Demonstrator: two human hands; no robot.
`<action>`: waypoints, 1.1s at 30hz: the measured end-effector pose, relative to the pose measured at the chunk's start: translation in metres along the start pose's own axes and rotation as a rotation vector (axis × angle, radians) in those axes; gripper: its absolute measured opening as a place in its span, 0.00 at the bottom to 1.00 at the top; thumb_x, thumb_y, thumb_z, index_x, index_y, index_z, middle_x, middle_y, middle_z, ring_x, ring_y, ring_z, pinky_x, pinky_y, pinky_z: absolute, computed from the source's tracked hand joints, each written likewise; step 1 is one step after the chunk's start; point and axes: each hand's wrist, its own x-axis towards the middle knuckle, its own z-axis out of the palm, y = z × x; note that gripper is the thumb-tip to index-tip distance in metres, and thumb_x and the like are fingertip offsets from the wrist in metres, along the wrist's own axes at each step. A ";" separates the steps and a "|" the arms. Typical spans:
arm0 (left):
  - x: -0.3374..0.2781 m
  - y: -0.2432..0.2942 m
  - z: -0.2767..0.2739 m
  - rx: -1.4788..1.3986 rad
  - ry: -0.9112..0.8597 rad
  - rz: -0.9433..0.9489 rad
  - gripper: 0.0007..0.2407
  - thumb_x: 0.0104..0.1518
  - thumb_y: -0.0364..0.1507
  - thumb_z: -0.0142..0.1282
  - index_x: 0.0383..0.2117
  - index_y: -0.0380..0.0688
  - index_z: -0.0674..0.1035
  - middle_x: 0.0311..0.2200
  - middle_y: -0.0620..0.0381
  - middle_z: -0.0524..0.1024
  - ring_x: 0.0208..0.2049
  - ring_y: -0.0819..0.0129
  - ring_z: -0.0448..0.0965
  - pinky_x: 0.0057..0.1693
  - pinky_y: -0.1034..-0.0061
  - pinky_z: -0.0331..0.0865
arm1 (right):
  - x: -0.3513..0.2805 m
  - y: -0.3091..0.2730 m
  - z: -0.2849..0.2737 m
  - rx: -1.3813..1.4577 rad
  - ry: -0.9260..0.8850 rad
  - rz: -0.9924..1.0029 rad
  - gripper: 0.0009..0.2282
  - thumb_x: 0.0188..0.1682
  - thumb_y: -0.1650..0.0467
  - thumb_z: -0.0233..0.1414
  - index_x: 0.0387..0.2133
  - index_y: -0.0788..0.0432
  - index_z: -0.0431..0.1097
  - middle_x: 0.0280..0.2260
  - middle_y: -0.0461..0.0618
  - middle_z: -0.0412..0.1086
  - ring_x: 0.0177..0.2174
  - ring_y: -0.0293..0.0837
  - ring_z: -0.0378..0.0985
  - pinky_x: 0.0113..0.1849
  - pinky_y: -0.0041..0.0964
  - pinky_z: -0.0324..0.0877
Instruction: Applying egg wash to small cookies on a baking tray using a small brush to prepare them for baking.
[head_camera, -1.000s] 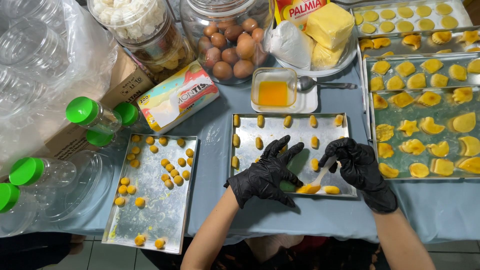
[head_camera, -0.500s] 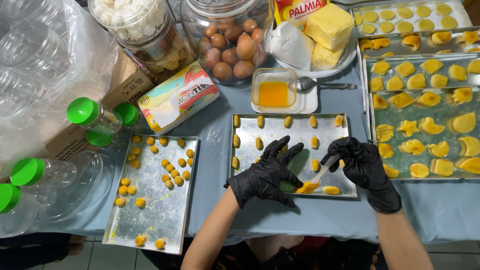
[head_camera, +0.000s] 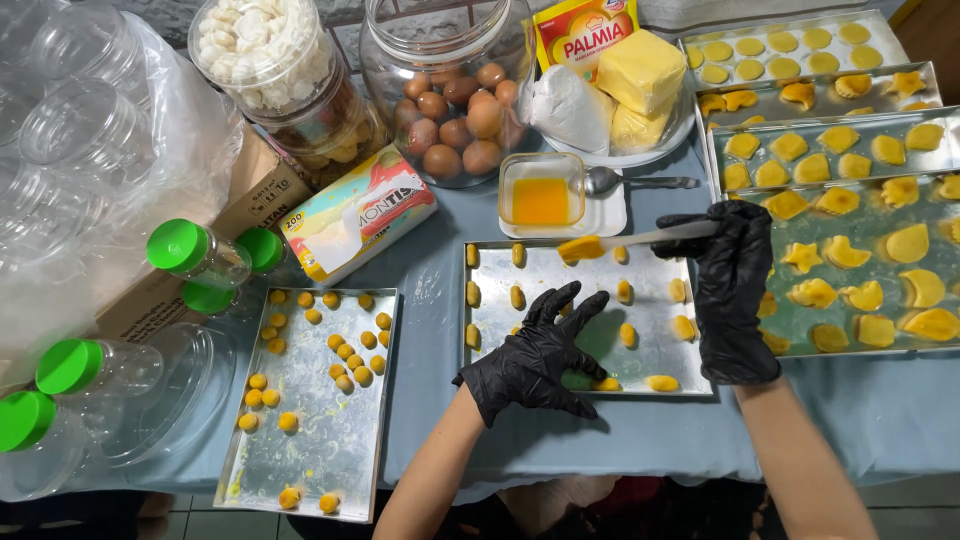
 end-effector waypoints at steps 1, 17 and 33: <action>0.000 -0.001 0.000 0.002 0.000 0.002 0.34 0.29 0.63 0.61 0.52 0.87 0.75 0.75 0.55 0.42 0.74 0.48 0.42 0.73 0.61 0.47 | 0.008 0.027 -0.008 0.001 0.002 -0.002 0.09 0.67 0.68 0.34 0.41 0.61 0.57 0.37 0.75 0.74 0.34 0.67 0.82 0.32 0.43 0.81; -0.004 -0.010 -0.003 0.103 -0.009 0.083 0.28 0.32 0.65 0.57 0.46 0.89 0.79 0.76 0.57 0.40 0.72 0.40 0.43 0.72 0.58 0.51 | 0.008 0.031 0.044 -0.594 -0.065 -0.229 0.05 0.61 0.68 0.50 0.42 0.55 0.73 0.33 0.50 0.80 0.37 0.54 0.83 0.40 0.43 0.77; 0.006 0.014 -0.036 0.156 0.119 -0.113 0.22 0.41 0.59 0.60 0.45 0.83 0.82 0.73 0.67 0.50 0.73 0.48 0.43 0.70 0.63 0.54 | 0.025 0.043 -0.068 0.055 0.054 0.135 0.10 0.66 0.67 0.36 0.44 0.58 0.63 0.30 0.62 0.75 0.24 0.45 0.79 0.27 0.27 0.72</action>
